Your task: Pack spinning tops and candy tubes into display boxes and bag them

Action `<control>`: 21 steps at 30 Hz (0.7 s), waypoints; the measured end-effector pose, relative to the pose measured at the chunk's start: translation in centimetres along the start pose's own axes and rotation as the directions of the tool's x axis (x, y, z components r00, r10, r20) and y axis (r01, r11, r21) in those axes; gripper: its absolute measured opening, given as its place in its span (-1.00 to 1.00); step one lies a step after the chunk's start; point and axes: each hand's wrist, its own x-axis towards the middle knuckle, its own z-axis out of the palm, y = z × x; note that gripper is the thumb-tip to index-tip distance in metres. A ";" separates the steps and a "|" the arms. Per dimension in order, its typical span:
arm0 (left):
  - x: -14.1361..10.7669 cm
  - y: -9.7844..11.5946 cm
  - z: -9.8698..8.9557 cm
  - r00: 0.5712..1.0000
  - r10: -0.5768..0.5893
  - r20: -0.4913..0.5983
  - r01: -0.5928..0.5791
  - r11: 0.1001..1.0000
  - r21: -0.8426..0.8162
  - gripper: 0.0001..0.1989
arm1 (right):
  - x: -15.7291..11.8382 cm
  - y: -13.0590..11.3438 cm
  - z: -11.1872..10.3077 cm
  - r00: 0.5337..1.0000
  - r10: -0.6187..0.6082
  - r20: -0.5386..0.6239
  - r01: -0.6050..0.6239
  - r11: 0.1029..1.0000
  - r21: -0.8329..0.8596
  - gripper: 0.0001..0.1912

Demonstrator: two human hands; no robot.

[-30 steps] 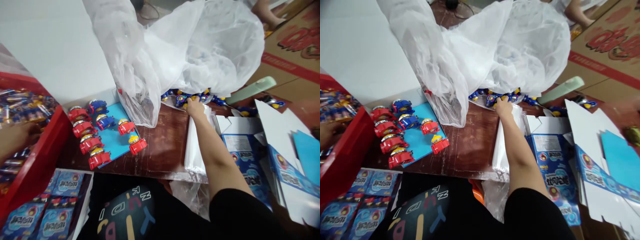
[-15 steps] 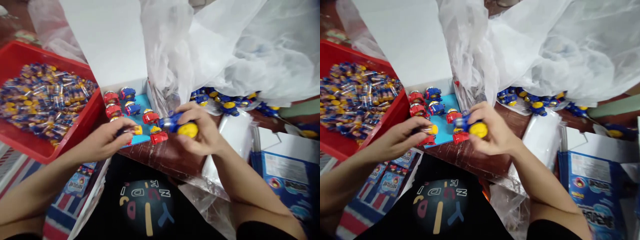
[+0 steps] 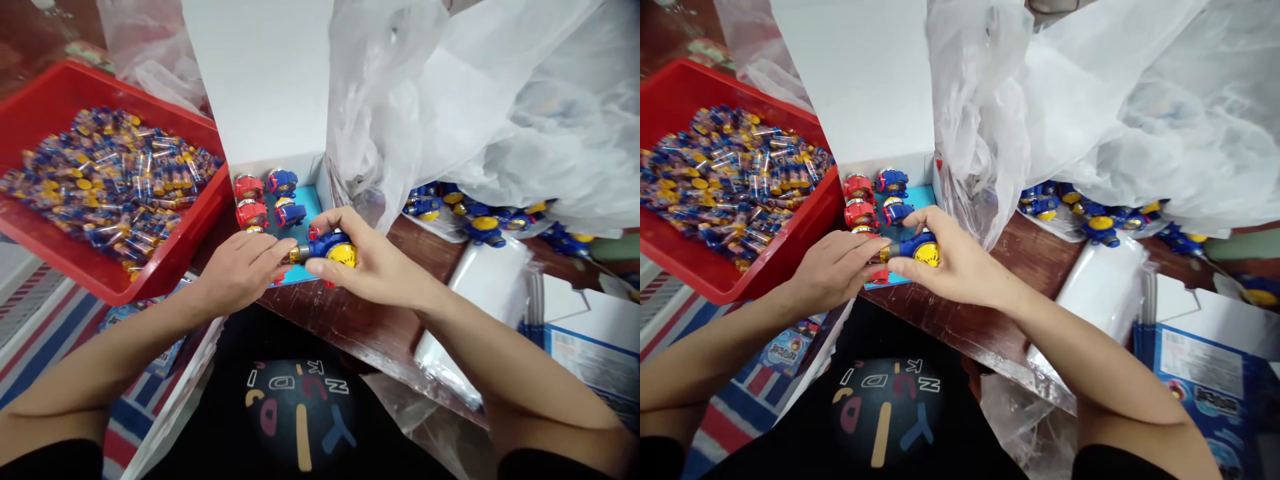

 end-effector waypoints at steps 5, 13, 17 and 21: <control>-0.1 -1.1 -1.9 0.942 -0.238 0.235 0.314 0.872 -0.375 -0.73 | -0.9 1.2 -2.5 0.934 -0.337 0.118 0.357 0.863 -0.357 -0.05; -0.6 -0.4 -1.7 0.994 -0.104 -0.037 0.105 0.994 0.039 -0.60 | 0.0 0.1 -1.2 0.984 0.148 -0.097 -0.145 0.989 0.030 -0.49; 0.3 -0.9 -2.6 0.984 -0.175 -0.015 0.175 0.984 -0.013 -0.52 | 0.4 -0.3 -1.3 0.967 0.219 -0.131 -0.190 0.961 0.201 -0.51; 1.1 -0.8 -3.4 0.959 -0.269 0.095 0.280 0.948 -0.149 -0.65 | 0.4 -0.4 -2.0 0.958 0.186 -0.217 -0.157 0.977 0.143 -0.46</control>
